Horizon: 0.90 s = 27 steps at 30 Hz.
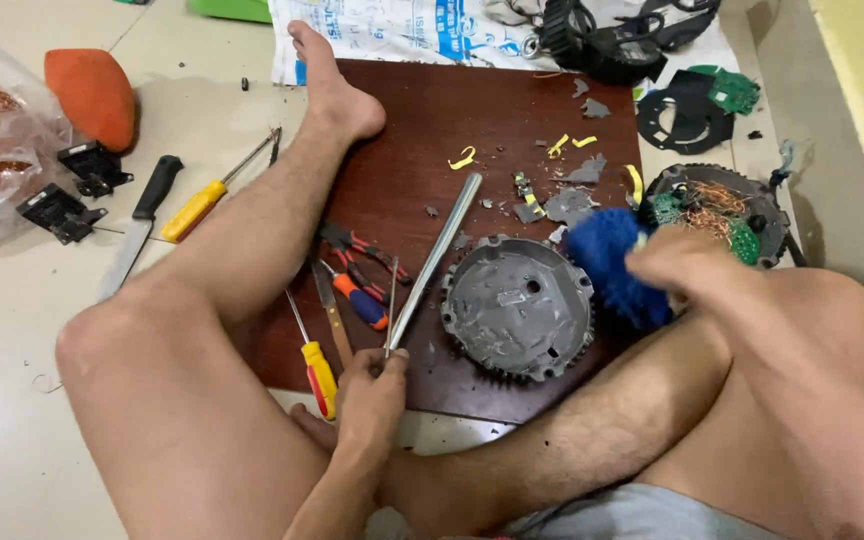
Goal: Disassembling and cleaning a motor housing using a screwdriver and a cloth while sitting on the floor.
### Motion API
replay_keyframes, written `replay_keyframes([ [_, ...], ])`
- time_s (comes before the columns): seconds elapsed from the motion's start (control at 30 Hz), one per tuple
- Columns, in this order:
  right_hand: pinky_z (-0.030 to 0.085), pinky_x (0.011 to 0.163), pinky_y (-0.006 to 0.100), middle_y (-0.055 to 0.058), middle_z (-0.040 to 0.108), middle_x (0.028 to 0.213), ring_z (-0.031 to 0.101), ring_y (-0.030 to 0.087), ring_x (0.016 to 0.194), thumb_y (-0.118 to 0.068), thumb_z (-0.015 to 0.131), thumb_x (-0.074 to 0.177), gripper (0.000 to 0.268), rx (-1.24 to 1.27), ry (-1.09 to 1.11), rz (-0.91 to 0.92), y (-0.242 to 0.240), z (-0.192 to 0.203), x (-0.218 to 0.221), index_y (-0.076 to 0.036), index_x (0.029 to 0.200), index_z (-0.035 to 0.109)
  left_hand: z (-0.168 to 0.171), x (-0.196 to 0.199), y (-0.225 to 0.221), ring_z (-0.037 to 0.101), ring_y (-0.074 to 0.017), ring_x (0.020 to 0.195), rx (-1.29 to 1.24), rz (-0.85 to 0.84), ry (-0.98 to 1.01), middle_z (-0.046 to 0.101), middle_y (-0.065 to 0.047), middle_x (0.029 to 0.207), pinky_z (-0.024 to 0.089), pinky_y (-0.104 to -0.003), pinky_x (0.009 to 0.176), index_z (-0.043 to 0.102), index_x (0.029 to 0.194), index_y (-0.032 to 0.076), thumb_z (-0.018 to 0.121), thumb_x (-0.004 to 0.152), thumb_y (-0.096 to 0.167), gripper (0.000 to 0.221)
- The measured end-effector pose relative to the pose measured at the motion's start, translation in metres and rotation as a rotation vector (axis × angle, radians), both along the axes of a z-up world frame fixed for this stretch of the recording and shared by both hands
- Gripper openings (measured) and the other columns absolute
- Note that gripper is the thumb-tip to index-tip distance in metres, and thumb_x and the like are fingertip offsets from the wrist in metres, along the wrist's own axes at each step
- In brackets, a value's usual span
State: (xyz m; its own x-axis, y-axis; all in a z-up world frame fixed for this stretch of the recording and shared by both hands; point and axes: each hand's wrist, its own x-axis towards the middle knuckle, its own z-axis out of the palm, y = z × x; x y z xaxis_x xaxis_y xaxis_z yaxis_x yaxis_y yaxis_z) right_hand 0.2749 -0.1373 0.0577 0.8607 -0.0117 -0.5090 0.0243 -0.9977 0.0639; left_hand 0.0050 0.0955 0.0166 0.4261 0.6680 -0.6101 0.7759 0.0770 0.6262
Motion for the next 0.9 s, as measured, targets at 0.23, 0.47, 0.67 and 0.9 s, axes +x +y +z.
replay_keyframes([
  [0.23,0.046,0.036,0.041,0.025,0.066,0.100,0.060,0.035,0.056,-0.066,0.076,0.086,0.085,0.214,0.115,-0.238,0.056,-0.049,0.041,0.009,0.122,0.057,-0.027,-0.013,0.010,0.062,-0.0206,0.088,-0.007,0.089,-0.116,0.067,-0.004,0.083,0.045,-0.031,0.089,0.074,0.107,0.014,0.062,0.090,0.039,0.033],
  [0.47,0.049,0.070,0.046,0.020,0.068,0.107,0.062,0.038,0.086,-0.038,0.051,0.111,0.038,0.748,-0.413,-0.148,0.068,-0.003,0.081,-0.005,0.121,0.066,-0.031,-0.007,0.011,0.066,-0.0251,0.094,0.036,0.079,-0.090,0.075,-0.007,0.090,0.045,-0.034,0.095,0.076,0.107,0.015,0.061,0.090,0.043,0.037],
  [0.67,0.054,0.106,0.052,0.029,0.063,0.141,0.064,0.047,0.126,-0.049,0.051,0.106,0.064,0.145,-0.209,-0.048,0.028,-0.004,-0.006,0.005,0.137,0.062,-0.018,-0.004,0.009,0.067,-0.0247,0.094,-0.002,0.033,-0.021,0.074,-0.007,0.092,0.048,-0.037,0.088,0.075,0.114,0.015,0.060,0.090,0.043,0.039],
  [0.9,0.063,0.085,0.043,0.018,0.078,0.118,0.076,0.034,0.102,-0.030,0.065,0.101,0.034,0.077,0.004,-0.074,0.050,-0.060,0.023,0.000,0.111,0.077,-0.002,-0.006,0.011,0.065,-0.0199,0.090,-0.076,0.079,-0.040,0.072,-0.004,0.091,0.048,-0.032,0.086,0.074,0.112,0.014,0.060,0.092,0.039,0.035],
])
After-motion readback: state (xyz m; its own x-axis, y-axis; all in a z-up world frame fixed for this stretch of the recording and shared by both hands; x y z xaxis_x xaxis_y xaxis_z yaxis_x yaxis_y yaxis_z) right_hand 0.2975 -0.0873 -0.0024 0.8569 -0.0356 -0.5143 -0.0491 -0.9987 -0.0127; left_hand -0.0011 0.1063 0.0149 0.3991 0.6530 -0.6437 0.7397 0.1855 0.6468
